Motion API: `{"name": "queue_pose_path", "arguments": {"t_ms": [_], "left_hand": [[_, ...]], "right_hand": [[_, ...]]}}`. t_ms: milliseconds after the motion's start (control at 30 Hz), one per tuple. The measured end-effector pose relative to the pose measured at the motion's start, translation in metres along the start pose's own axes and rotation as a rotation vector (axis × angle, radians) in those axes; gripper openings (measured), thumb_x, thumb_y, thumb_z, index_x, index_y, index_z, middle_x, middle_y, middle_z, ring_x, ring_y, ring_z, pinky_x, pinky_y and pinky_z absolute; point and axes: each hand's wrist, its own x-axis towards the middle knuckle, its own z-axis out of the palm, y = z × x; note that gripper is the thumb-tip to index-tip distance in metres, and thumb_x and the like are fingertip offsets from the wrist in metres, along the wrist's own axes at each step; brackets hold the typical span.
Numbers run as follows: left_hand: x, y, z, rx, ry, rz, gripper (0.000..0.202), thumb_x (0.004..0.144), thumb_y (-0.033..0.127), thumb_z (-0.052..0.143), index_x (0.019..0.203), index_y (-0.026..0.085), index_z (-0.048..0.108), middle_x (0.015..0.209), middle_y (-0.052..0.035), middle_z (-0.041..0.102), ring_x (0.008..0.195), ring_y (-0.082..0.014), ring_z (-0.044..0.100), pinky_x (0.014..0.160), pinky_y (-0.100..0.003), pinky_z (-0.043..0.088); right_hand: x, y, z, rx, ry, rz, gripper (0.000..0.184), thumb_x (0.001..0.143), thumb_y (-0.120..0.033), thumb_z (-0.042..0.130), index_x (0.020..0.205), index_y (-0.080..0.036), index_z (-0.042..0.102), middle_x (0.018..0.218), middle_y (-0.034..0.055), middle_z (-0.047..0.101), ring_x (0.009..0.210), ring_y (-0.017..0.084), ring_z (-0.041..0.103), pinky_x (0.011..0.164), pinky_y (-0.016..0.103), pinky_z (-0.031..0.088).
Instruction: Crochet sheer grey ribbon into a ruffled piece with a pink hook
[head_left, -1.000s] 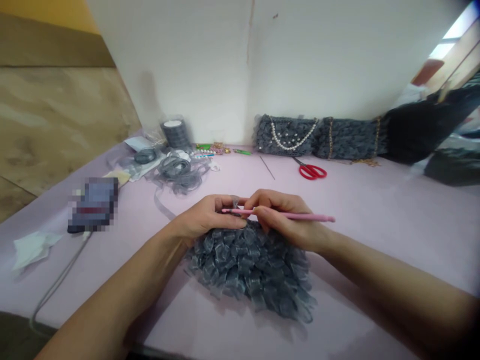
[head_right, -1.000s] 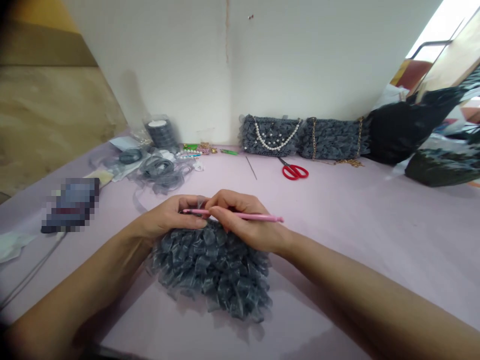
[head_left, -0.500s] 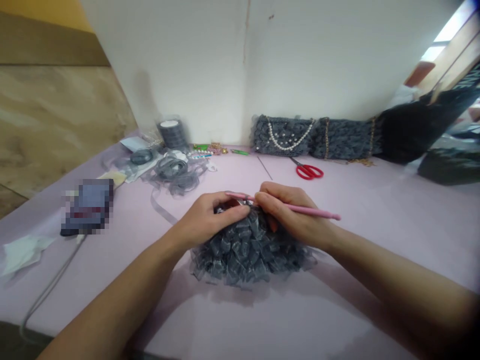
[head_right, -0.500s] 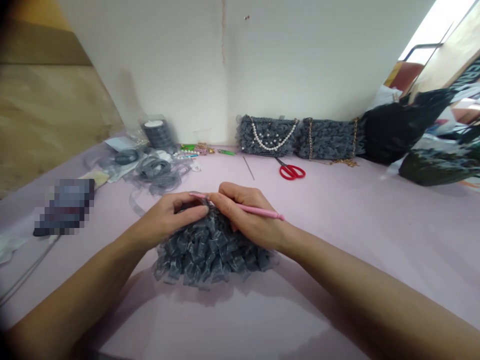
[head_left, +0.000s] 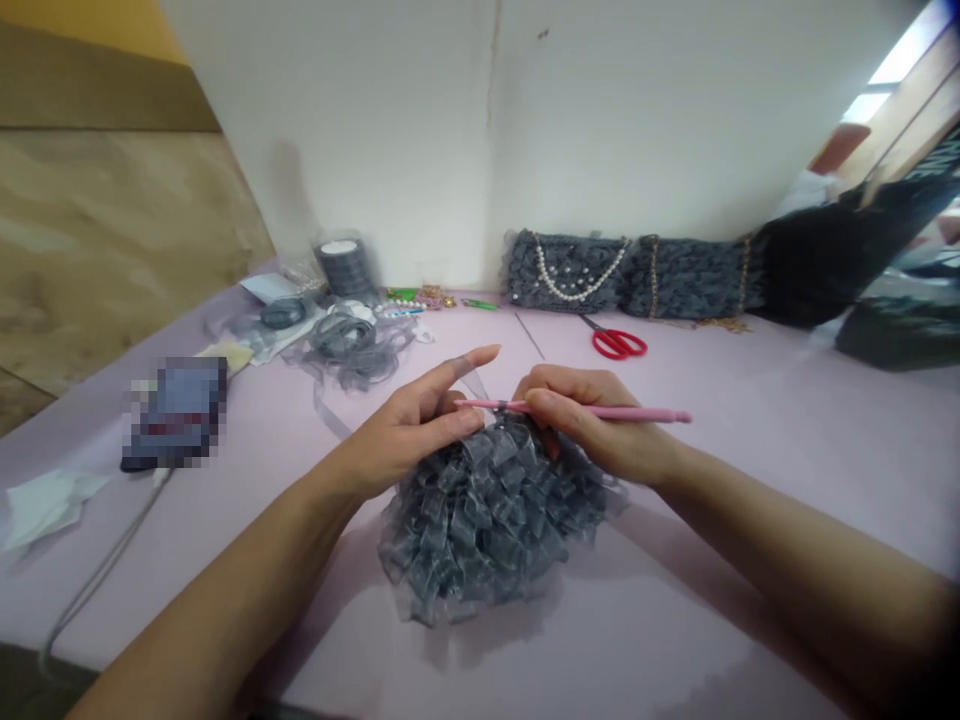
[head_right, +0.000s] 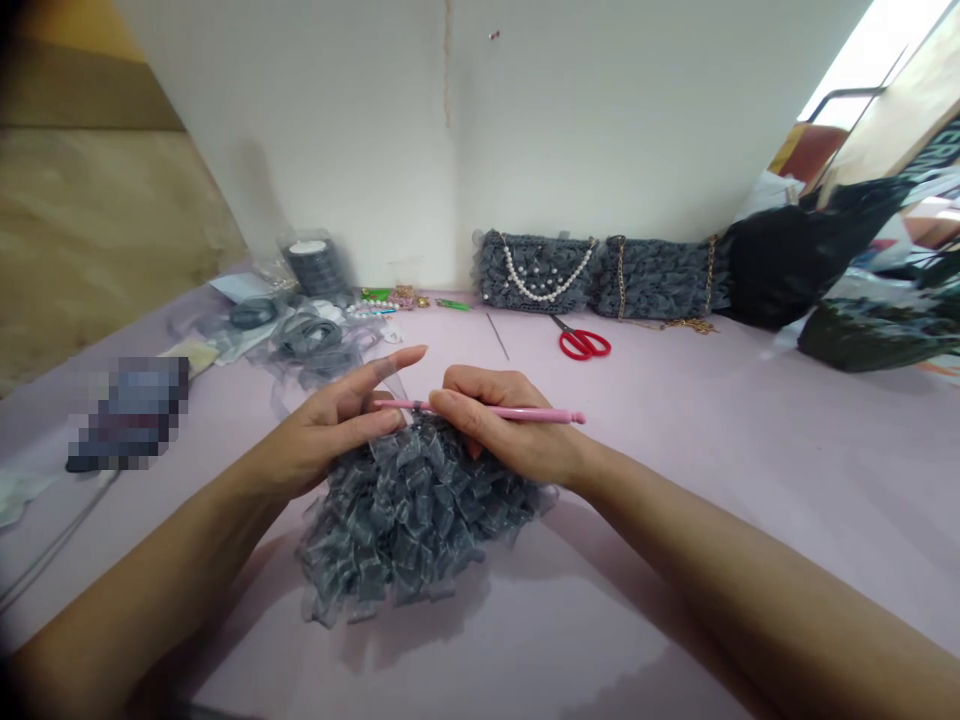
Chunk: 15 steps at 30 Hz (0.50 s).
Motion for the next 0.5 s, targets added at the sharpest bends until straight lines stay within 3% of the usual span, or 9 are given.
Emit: {"name": "queue_pose_path", "arguments": {"t_ms": [200, 367, 500], "left_hand": [[0.0, 0.001, 0.015, 0.08, 0.104, -0.03, 0.068, 0.081, 0.03, 0.071, 0.142, 0.034, 0.042, 0.076, 0.0036, 0.054, 0.066, -0.0092, 0.047, 0.063, -0.023, 0.036], [0.0, 0.001, 0.009, 0.191, 0.103, -0.016, 0.074, 0.076, 0.022, 0.073, 0.143, 0.03, 0.041, 0.084, 0.0011, 0.055, 0.078, -0.0128, 0.052, 0.071, -0.026, 0.039], [0.0, 0.005, 0.004, 0.29, 0.111, -0.022, 0.079, 0.076, 0.021, 0.071, 0.146, 0.026, 0.035, 0.082, 0.001, 0.056, 0.075, -0.0132, 0.053, 0.067, -0.026, 0.04]], "right_hand": [[-0.001, -0.001, 0.0, -0.013, -0.037, -0.013, 0.039, 0.096, -0.045, 0.045, 0.069, -0.018, 0.049, 0.058, -0.0027, 0.05, 0.053, 0.009, 0.045, 0.047, 0.022, 0.033], [0.001, -0.001, -0.004, -0.038, -0.033, -0.026, 0.037, 0.097, -0.042, 0.045, 0.072, -0.017, 0.054, 0.058, -0.0022, 0.051, 0.053, 0.009, 0.047, 0.048, 0.023, 0.035], [0.002, -0.003, -0.013, -0.051, -0.114, -0.059, 0.035, 0.097, -0.038, 0.045, 0.074, -0.018, 0.06, 0.063, 0.0, 0.059, 0.057, 0.011, 0.053, 0.052, 0.025, 0.039]]}}
